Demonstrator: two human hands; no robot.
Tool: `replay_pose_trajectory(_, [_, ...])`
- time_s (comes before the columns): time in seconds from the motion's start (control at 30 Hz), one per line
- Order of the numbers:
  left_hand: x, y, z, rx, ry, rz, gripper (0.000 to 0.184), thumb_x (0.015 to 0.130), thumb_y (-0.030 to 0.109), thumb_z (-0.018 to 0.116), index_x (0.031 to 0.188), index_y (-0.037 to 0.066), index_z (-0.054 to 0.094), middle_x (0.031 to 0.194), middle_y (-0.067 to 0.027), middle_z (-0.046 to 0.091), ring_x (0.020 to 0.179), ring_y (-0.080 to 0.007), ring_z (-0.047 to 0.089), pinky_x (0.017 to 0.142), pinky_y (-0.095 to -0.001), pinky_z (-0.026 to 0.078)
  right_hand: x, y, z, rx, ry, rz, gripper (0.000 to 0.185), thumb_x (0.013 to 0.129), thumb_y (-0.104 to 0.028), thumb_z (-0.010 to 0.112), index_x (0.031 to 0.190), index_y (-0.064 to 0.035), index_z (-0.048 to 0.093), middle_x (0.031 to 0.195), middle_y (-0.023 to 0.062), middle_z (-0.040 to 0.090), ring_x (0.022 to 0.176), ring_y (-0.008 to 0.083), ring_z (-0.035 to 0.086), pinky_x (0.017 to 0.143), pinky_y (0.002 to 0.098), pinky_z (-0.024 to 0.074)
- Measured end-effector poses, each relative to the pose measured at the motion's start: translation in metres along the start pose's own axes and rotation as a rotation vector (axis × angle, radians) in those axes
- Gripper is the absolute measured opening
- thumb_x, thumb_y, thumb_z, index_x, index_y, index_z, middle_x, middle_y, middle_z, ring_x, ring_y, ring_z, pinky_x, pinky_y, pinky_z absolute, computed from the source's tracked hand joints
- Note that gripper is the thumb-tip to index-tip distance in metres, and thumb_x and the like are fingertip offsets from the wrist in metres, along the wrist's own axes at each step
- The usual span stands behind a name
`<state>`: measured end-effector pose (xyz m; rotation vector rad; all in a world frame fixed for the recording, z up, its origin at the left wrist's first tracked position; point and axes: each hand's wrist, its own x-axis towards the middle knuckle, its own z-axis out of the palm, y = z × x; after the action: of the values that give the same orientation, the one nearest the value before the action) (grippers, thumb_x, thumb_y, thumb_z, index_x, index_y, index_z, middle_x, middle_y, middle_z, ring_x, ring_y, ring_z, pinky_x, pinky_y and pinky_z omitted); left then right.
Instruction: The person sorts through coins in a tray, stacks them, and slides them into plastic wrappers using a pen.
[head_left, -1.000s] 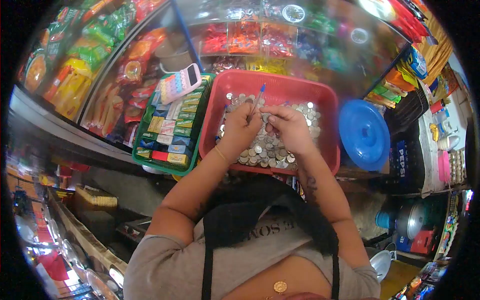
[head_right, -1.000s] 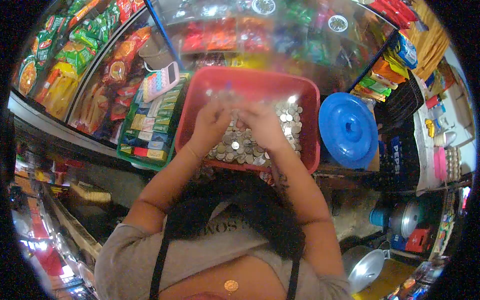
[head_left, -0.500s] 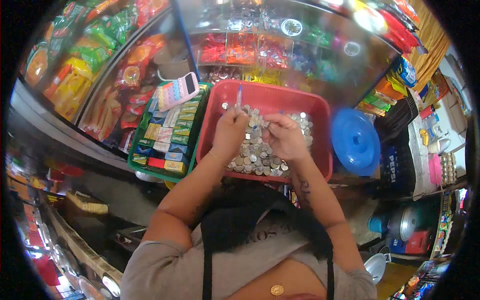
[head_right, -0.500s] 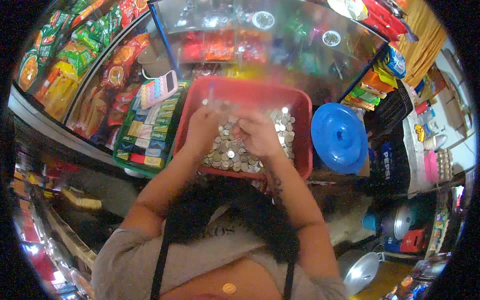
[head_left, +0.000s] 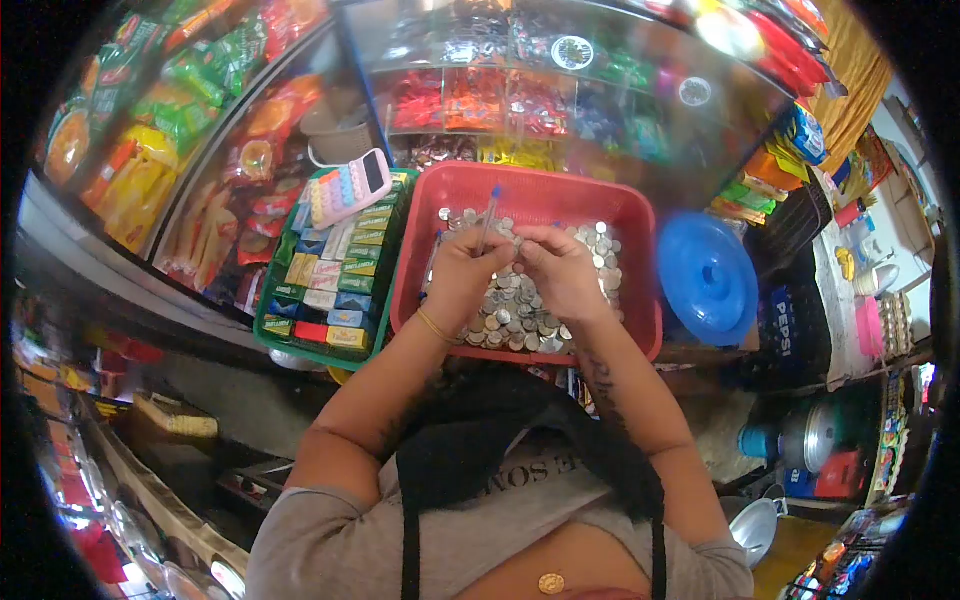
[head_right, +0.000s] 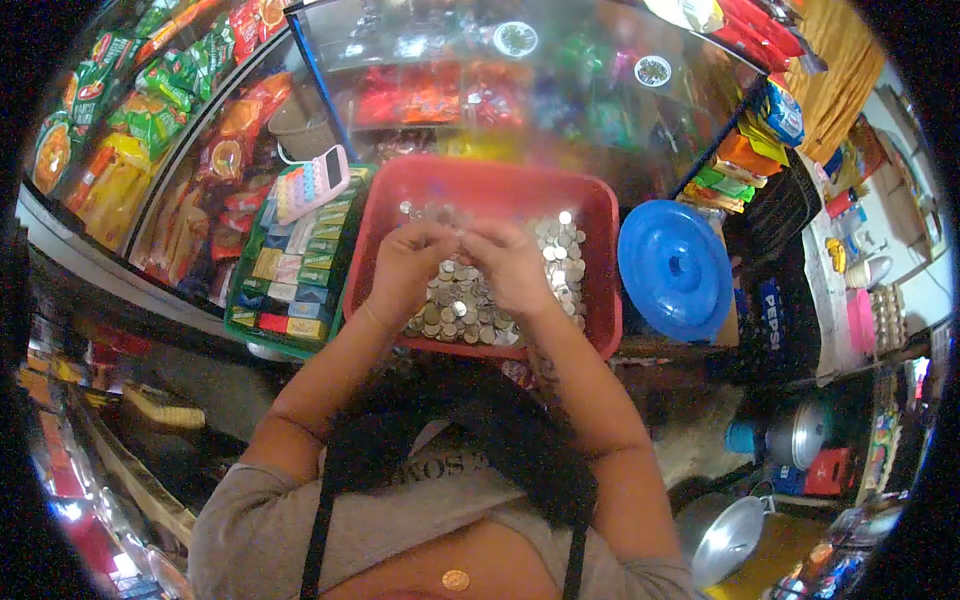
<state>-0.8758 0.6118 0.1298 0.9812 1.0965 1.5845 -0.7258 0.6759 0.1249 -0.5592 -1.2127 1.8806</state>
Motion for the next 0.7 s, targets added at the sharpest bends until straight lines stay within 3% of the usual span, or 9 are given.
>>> replay_pose_trajectory(0.17, [-0.001,0.005,0.000,-0.055,0.042,-0.138,0.004,0.088,0.012,0.067,0.088,0.008,0.068,0.071,0.0042,0.059,0.054,-0.0013,0.043,0.045,-0.0184,0.030,-0.004,0.002,0.008,-0.192,0.049,-0.021,0.019,0.091,-0.004,0.063,0.110,0.0007,0.065,0.098,0.0071,0.066,0.086,0.0148,0.063,0.076,0.0290,0.0521])
replay_pose_trajectory(0.33, [-0.001,0.009,0.004,-0.058,0.022,-0.133,0.005,0.088,0.013,0.065,0.084,0.010,0.064,0.067,0.0068,0.053,0.052,-0.0009,0.040,0.045,-0.0182,0.030,-0.004,0.006,0.003,-0.172,0.028,-0.008,0.017,0.091,-0.004,0.063,0.108,-0.0005,0.064,0.097,0.0062,0.066,0.085,0.0140,0.062,0.075,0.0281,0.0495])
replay_pose_trajectory(0.63, [0.003,0.007,0.003,-0.125,0.001,-0.211,0.009,0.091,0.014,0.063,0.084,0.009,0.061,0.064,0.0075,0.047,0.048,-0.0009,0.036,0.042,-0.0186,0.025,-0.005,0.007,0.008,0.148,0.098,-0.087,0.022,0.084,0.004,0.067,0.105,-0.0009,0.064,0.091,0.0020,0.062,0.084,0.0126,0.061,0.076,0.0263,0.0495])
replay_pose_trajectory(0.7, [0.003,0.007,0.004,-0.143,0.015,-0.226,0.010,0.092,0.014,0.062,0.084,0.009,0.060,0.063,0.0077,0.045,0.048,-0.0009,0.035,0.042,-0.0187,0.025,-0.006,-0.002,0.014,-0.005,0.099,-0.075,0.021,0.084,0.004,0.068,0.105,-0.0005,0.064,0.090,0.0017,0.062,0.084,0.0120,0.060,0.075,0.0261,0.0498])
